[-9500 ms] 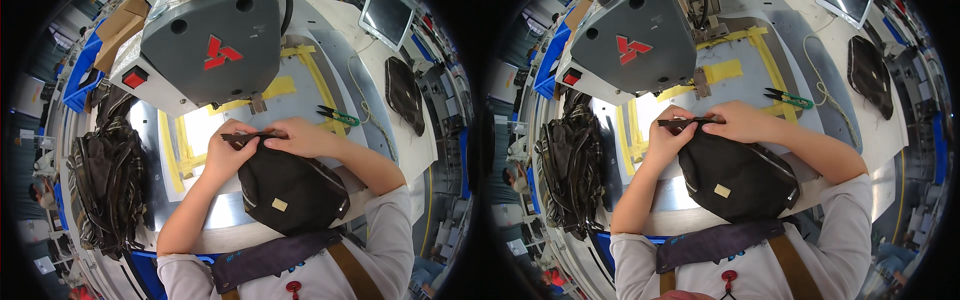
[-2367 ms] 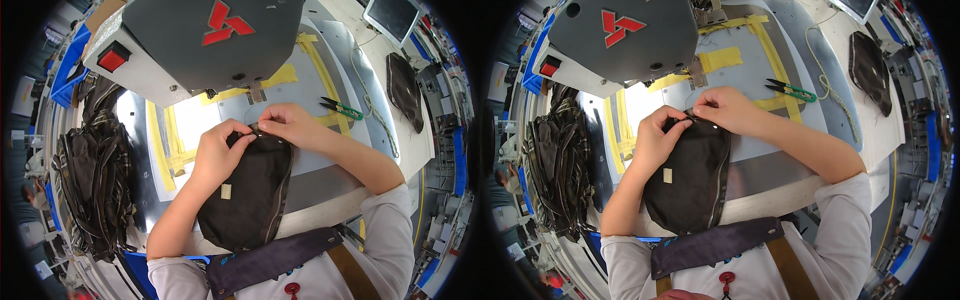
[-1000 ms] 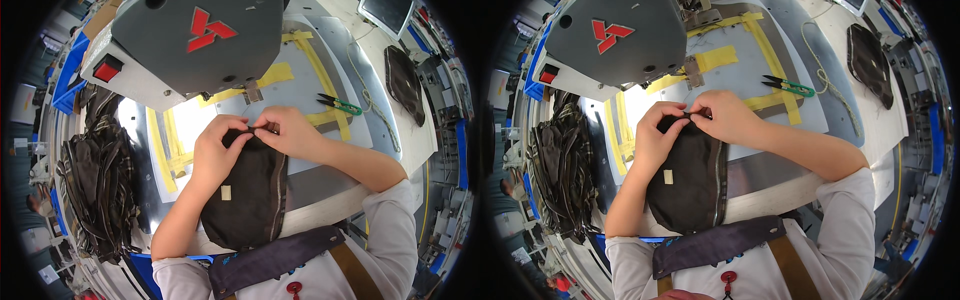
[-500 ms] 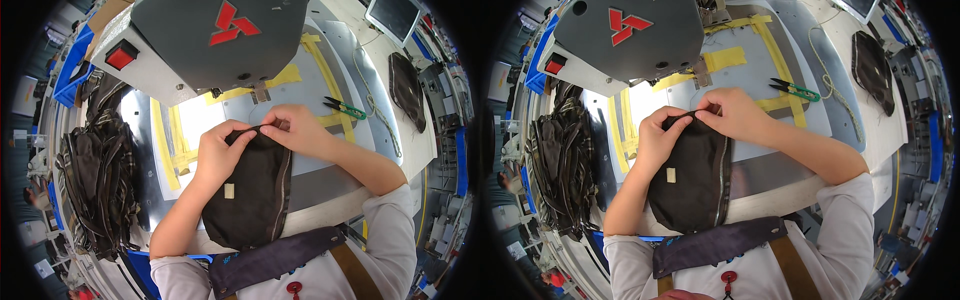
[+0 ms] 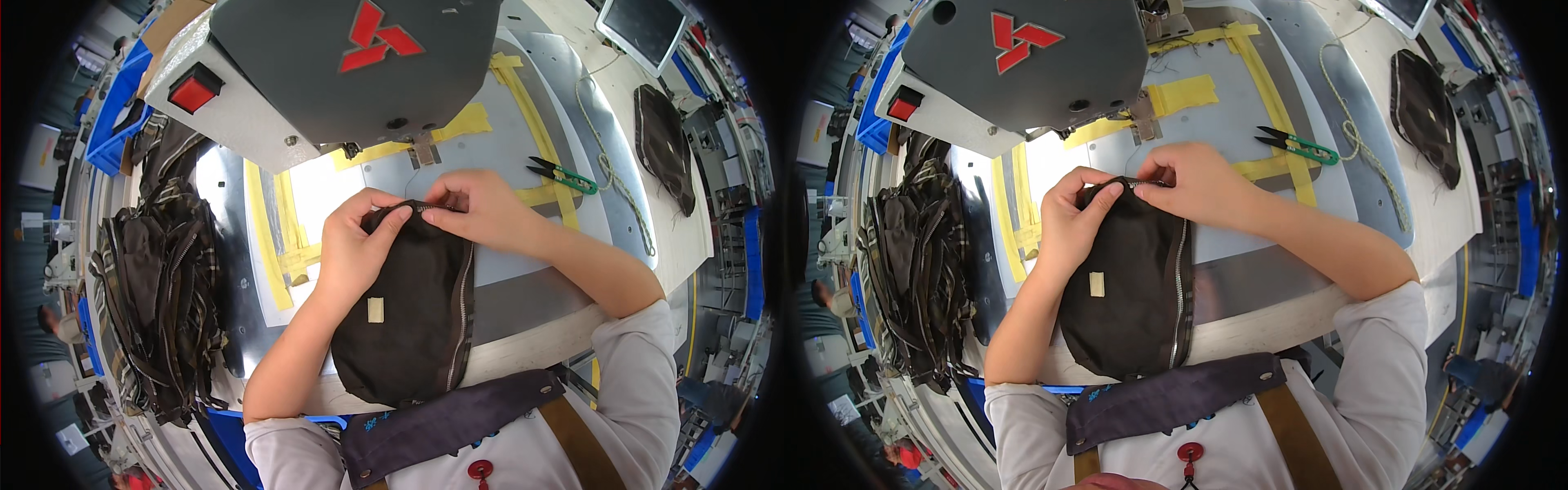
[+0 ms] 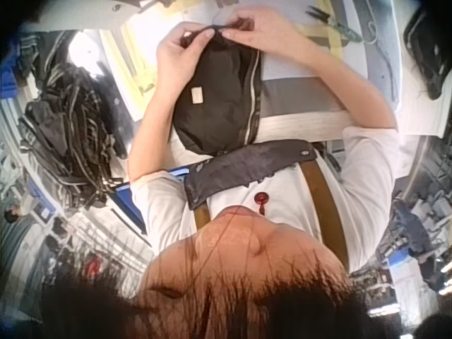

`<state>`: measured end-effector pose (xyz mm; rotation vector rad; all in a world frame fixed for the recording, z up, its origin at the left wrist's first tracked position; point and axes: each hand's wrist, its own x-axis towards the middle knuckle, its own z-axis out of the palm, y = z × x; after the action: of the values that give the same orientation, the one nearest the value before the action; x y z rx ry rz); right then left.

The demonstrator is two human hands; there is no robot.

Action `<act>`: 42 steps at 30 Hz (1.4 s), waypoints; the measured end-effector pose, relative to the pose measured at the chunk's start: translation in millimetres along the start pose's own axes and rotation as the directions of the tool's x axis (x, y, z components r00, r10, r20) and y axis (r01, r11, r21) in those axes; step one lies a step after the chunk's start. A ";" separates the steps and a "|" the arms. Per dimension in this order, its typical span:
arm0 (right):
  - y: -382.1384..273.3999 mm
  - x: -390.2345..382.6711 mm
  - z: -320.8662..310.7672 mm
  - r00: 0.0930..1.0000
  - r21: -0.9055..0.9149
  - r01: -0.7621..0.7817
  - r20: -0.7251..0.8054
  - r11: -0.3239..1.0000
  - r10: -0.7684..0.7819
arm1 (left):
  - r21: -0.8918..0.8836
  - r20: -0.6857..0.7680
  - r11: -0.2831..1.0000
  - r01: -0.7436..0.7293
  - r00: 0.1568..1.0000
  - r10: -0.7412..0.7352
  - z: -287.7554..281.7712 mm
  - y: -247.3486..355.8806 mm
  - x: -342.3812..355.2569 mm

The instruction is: The person aligns the zipper of a dark-colored bag under the needle of an industrial sewing machine and sews the seam. They repeat this process for a second bag, handling the fabric and zipper by hand to guide it through the machine.

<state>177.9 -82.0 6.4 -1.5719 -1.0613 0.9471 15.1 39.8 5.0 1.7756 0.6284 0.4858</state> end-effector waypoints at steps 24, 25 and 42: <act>-0.8 -12.5 8.5 0.966 -0.285 0.108 -0.197 0.952 -0.169 | 0.034 -0.036 0.999 0.003 0.999 -0.002 8.8 6.9 -2.8; -0.8 -13.5 9.0 0.958 -0.297 0.118 -0.218 0.948 -0.187 | 0.026 -0.044 1.000 -0.006 0.999 0.007 9.5 6.3 -2.9; 3.3 -10.1 5.0 0.983 -0.161 0.042 -0.168 0.986 -0.070 | 0.124 -0.022 0.992 -0.031 0.999 0.034 7.2 2.2 1.6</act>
<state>170.6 -90.6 2.8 -1.7099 -1.0716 0.6887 21.1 35.0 5.1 1.9020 0.6593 0.4996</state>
